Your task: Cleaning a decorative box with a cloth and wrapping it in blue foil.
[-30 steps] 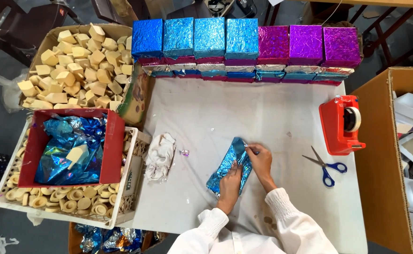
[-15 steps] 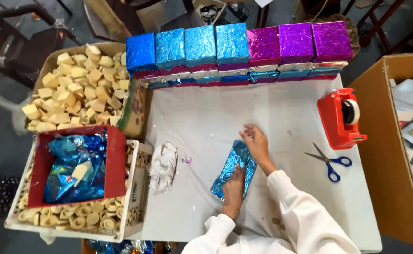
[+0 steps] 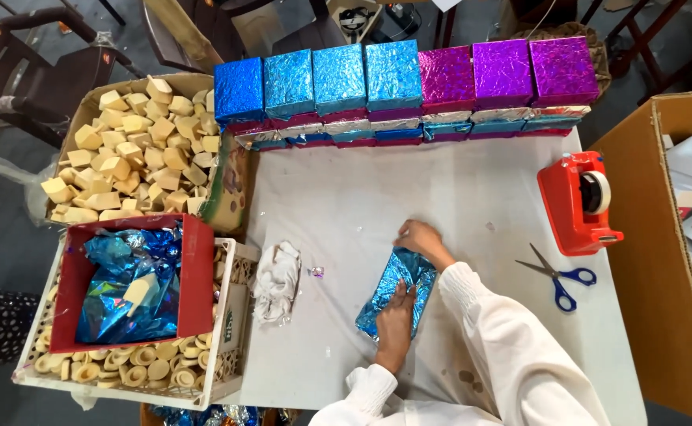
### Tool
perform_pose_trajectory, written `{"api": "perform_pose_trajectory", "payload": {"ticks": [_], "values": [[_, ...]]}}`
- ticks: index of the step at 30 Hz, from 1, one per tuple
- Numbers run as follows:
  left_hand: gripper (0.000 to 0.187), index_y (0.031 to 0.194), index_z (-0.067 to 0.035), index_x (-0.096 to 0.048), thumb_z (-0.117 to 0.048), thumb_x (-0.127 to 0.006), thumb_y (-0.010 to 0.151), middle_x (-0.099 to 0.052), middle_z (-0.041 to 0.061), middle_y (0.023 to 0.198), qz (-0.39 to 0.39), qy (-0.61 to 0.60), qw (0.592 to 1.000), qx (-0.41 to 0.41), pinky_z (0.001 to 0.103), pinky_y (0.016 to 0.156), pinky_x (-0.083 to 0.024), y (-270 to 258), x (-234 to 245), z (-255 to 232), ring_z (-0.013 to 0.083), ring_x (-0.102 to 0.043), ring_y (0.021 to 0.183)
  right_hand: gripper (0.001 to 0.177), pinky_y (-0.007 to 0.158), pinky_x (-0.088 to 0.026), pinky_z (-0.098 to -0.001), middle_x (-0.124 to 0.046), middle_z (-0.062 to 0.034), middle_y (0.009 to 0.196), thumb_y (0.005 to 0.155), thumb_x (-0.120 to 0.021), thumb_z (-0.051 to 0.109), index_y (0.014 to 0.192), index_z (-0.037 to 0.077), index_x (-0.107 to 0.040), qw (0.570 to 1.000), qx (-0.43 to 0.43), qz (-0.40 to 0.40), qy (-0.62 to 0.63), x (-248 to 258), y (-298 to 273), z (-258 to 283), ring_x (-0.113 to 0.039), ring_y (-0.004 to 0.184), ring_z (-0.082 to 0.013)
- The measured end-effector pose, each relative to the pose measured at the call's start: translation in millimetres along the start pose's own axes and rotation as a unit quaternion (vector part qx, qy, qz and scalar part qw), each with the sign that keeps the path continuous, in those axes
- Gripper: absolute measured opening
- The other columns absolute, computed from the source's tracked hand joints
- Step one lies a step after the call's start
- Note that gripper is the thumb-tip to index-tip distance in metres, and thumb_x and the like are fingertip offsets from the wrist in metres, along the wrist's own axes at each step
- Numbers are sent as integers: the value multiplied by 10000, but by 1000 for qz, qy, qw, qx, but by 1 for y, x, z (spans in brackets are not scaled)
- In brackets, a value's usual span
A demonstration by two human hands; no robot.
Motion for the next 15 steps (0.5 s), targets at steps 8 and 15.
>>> {"api": "perform_pose_trajectory", "payload": {"ticks": [8, 15], "values": [[309, 1261, -84, -713, -121, -625, 967, -621, 199, 1398, 9, 10, 1000, 2, 366, 888, -586, 0, -6, -1, 284, -665, 1225, 222, 948, -518, -405, -699, -95, 1158, 890, -747, 121, 1108, 159, -766, 945, 67, -287, 146, 65, -49, 5, -637, 1079, -300], [197, 1148, -62, -707, -92, -619, 974, -623, 180, 1433, 13, -32, 999, 21, 363, 907, -573, -5, -16, 9, 273, -660, 1260, 399, 1017, -465, -449, -684, -49, 1262, 762, -686, 87, 1158, 127, -701, 919, 360, -159, -12, 82, -167, 69, -600, 1255, -268]]}}
Point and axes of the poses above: each hand's wrist, its own y-axis towards the middle knuckle, its own x-axis out of the back of the hand, z = x × y, the point moved 10 cm from there along y, towards the middle knuckle
